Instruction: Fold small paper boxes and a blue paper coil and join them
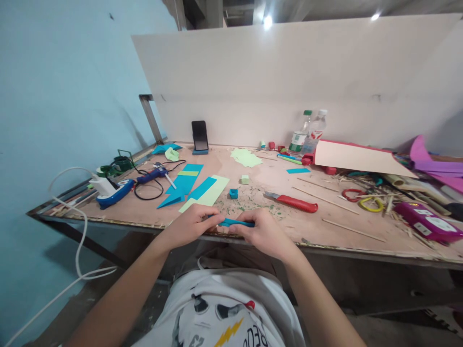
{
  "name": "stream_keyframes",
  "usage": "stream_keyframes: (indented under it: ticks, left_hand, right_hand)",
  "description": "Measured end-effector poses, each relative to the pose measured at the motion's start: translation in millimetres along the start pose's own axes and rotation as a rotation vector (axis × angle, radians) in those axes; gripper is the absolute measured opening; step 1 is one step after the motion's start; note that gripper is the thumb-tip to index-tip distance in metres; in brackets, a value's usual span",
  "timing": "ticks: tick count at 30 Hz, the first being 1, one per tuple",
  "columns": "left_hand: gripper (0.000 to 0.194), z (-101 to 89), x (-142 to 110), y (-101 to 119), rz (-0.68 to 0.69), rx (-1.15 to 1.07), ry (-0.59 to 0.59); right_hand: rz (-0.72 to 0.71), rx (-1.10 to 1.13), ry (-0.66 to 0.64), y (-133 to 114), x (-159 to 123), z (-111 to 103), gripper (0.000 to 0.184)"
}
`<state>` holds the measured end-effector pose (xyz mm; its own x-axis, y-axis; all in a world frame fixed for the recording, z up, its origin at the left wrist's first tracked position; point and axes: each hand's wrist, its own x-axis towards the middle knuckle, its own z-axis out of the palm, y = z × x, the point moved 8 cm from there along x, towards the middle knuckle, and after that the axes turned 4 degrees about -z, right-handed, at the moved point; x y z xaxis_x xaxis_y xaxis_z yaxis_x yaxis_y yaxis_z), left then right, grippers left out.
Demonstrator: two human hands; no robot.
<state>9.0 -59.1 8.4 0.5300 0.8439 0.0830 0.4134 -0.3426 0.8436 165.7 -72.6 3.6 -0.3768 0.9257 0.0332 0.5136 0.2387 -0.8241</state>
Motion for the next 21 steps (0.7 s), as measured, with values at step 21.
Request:
stream_keyframes:
  ticks: [21]
  left_hand:
    - [0.034,-3.8,0.5,-5.2,-0.008,0.028,0.036]
  right_hand:
    - [0.002,-0.003,-0.022,-2.7,-0.9,-3.5,0.045]
